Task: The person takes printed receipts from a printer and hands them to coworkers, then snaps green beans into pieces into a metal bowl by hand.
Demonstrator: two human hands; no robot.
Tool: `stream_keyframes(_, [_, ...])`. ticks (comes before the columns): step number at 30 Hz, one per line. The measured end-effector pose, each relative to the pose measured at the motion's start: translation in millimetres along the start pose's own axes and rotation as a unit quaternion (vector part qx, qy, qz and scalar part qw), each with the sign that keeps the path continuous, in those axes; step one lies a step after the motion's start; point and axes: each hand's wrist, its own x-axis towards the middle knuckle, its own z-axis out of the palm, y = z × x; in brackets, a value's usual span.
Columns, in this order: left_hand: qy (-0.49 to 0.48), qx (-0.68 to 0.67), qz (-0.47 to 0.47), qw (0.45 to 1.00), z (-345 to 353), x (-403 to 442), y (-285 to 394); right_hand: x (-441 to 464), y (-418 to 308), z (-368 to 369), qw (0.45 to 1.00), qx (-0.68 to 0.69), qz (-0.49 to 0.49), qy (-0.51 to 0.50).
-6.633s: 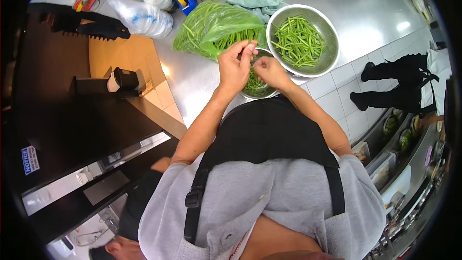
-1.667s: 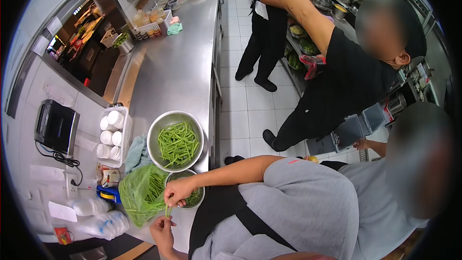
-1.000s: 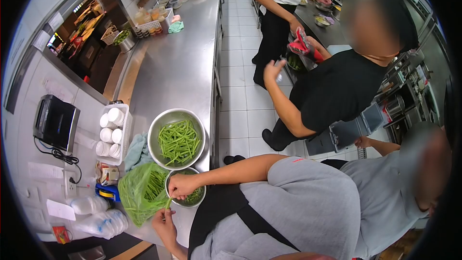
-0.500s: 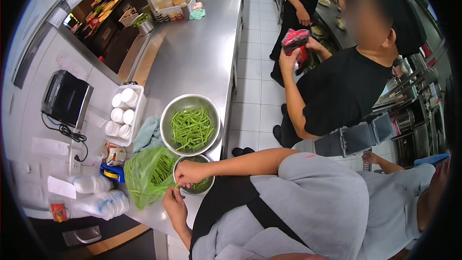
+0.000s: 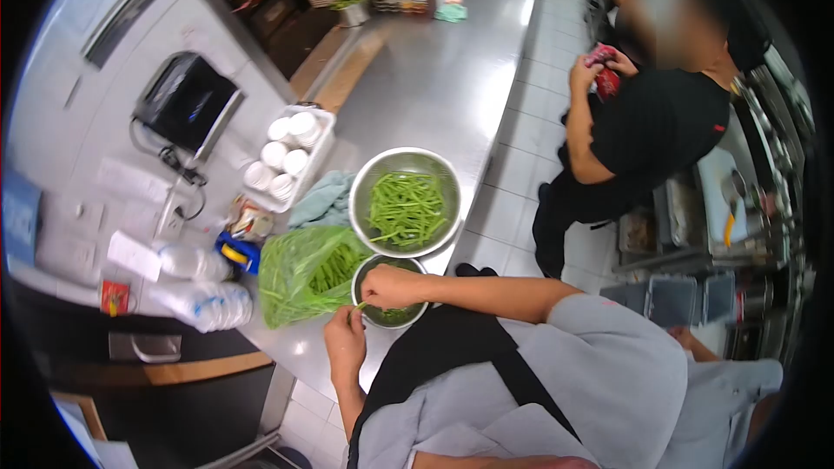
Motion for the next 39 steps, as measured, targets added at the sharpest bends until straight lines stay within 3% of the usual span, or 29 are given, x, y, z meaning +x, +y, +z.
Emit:
stream_keyframes(11, [0.019, -0.017, -0.017, 1.0, -4, -3, -4, 0, 1, 4, 1.0, 0.02, -0.02, 0.004])
stream_keyframes(14, [0.004, -0.005, -0.008, 1.0, -8, -2, -3, -1, -11, -1, 0.998, 0.024, -0.028, 0.049])
stream_keyframes(17, [0.056, 0.04, 0.072, 0.995, -6, 4, -7, 6, -9, 1, 0.992, -0.009, -0.06, 0.11])
stream_keyframes(19, [0.015, -0.084, -0.007, 0.996, -7, 14, -1, 12, -14, -2, 0.976, 0.084, -0.015, 0.198])
stream_keyframes(21, [0.066, -0.225, 0.002, 0.972, 7, 23, -8, 22, -5, -8, 0.943, 0.186, 0.051, 0.27])
stream_keyframes(22, [0.073, -0.275, -0.013, 0.959, 4, 26, -3, 27, 18, -13, 0.919, 0.33, 0.081, 0.203])
stream_keyframes(23, [0.067, -0.333, -0.07, 0.938, -8, 28, 14, 24, 17, -25, 0.917, 0.352, 0.102, 0.159])
stream_keyframes(25, [0.124, -0.422, -0.114, 0.891, -5, 36, 12, 16, 17, -32, 0.915, 0.378, 0.099, 0.103])
stream_keyframes(31, [0.16, -0.457, -0.094, 0.87, -5, 39, 7, 2, -5, -28, 0.918, 0.379, 0.116, -0.006])
stream_keyframes(36, [0.16, -0.453, -0.104, 0.871, -1, 39, 9, 4, -4, -21, 0.942, 0.322, 0.099, 0.005])
stream_keyframes(39, [0.164, -0.444, -0.088, 0.877, 5, 39, 14, 9, 13, -8, 0.93, 0.321, 0.147, 0.102])
